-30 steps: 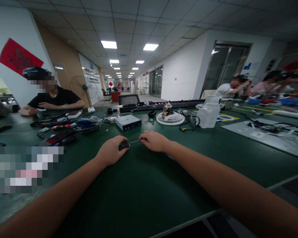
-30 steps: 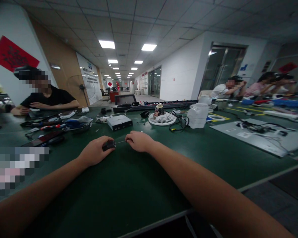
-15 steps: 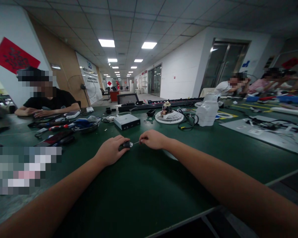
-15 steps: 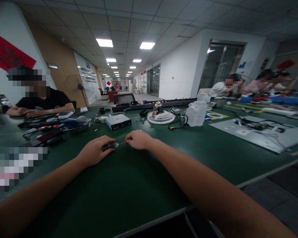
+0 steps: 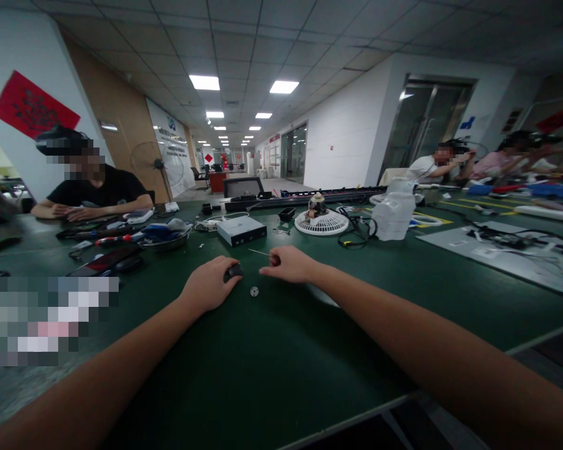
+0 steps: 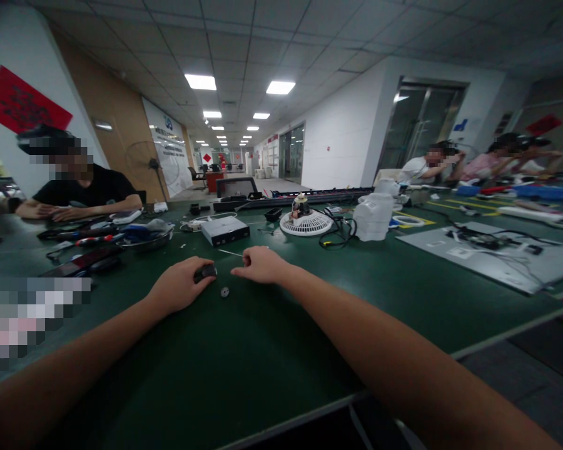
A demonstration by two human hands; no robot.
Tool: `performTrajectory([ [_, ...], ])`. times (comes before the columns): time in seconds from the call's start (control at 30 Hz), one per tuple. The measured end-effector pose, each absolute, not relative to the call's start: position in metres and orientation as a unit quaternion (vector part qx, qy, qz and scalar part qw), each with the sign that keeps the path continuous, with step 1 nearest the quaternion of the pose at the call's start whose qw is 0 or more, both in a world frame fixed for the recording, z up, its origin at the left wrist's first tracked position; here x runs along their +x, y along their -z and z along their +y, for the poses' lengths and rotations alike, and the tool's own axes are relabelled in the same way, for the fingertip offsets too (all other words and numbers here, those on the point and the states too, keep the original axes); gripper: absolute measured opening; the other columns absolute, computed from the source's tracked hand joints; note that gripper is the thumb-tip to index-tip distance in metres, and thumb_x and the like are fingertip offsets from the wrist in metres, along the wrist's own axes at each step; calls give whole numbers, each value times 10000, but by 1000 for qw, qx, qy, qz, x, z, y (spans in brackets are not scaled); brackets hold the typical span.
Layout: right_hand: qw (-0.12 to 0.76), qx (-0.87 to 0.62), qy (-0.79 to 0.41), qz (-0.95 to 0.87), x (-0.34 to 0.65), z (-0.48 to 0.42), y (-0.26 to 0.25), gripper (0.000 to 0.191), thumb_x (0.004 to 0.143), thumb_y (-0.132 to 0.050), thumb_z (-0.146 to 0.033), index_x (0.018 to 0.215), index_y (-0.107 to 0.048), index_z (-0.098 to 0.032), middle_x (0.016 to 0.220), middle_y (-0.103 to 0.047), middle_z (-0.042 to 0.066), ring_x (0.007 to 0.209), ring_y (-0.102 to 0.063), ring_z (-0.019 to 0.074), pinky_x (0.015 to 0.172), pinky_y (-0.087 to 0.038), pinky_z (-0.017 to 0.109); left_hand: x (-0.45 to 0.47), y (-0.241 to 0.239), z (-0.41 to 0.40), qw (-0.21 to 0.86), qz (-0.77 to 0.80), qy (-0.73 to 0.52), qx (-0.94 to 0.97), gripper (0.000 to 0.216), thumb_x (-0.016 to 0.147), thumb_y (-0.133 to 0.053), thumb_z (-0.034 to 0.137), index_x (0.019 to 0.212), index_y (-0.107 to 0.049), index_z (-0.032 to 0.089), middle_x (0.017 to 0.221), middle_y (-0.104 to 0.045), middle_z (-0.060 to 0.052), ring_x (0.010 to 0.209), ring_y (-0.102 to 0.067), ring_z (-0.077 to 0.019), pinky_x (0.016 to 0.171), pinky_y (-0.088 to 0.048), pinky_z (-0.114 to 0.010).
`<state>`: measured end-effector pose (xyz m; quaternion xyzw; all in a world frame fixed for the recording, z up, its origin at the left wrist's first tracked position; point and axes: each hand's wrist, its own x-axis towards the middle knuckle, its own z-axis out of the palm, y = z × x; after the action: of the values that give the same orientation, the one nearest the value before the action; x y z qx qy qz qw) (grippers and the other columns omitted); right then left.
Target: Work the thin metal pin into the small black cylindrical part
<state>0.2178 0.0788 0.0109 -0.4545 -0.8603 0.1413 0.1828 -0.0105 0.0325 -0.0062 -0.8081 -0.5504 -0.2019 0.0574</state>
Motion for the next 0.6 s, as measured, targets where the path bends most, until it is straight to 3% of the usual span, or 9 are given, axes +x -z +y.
performTrajectory([
  [0.1,168,-382,-296,-859,209,72,-11,342,704,-737,-426,681,-489,-191,831,-711,27,691,-616,159,568,-423,254,-11,7,34,59,-557,202,-804,320,851,-544,405,1097,-625,216,1099,-669,-78,961,-628,-269,791,-500,-394],
  [0.23,170,-328,-401,-838,199,66,-7,370,628,-775,-186,626,-406,-194,864,-727,18,812,-670,166,679,-486,264,-11,7,34,59,-556,203,-804,296,850,-551,398,1073,-631,220,1093,-677,-74,963,-632,-268,785,-499,-384],
  [0.37,226,-342,-384,-828,200,73,-1,393,618,-723,-83,576,-349,-197,831,-721,18,802,-682,164,702,-506,277,-12,7,34,53,-544,206,-812,301,844,-571,395,1079,-632,218,1082,-683,-70,964,-634,-262,802,-497,-387],
  [0.6,367,-339,-355,-790,209,87,8,404,634,-706,-115,569,-319,-207,798,-708,34,810,-690,188,703,-517,299,-11,5,31,60,-445,205,-869,330,838,-614,372,1128,-629,216,1046,-699,-58,955,-625,-238,850,-475,-390],
])
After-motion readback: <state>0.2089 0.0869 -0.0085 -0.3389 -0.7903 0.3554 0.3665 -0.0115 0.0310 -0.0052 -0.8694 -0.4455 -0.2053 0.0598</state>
